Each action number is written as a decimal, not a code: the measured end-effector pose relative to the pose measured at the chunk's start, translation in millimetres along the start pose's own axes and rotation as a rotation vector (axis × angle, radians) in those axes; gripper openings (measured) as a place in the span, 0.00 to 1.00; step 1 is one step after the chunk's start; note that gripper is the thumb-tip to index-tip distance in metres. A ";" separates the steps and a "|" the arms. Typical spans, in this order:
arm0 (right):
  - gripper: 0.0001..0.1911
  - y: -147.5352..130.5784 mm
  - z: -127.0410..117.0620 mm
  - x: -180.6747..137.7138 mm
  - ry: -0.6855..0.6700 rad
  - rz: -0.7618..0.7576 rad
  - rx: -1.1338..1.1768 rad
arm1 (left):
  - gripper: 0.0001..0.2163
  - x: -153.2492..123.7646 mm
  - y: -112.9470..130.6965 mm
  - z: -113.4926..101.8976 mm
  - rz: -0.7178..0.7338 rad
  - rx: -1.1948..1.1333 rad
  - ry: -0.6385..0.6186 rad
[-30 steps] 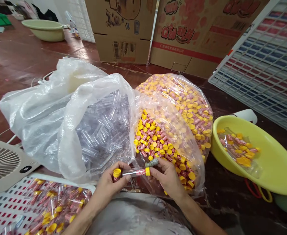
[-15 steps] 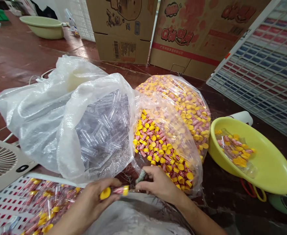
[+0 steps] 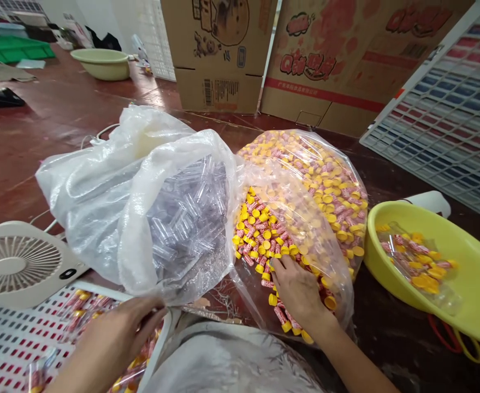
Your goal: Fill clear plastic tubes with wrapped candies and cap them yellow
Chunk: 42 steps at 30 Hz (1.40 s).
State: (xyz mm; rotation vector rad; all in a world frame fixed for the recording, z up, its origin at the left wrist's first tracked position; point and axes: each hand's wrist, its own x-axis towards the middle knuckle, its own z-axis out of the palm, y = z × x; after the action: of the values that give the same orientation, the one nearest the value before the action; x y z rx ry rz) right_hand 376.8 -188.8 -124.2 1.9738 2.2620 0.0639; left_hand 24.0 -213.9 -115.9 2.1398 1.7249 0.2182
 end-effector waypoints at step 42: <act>0.15 -18.5 -8.7 -7.5 -0.358 0.030 1.265 | 0.02 42.0 107.2 40.7 0.257 -0.563 -0.400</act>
State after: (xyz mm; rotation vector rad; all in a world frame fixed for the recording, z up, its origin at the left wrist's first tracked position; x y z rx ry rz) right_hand 358.4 -198.3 -117.4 2.0851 2.1321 -1.9380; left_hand 145.3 -199.8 -116.6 1.8163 1.0122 0.2818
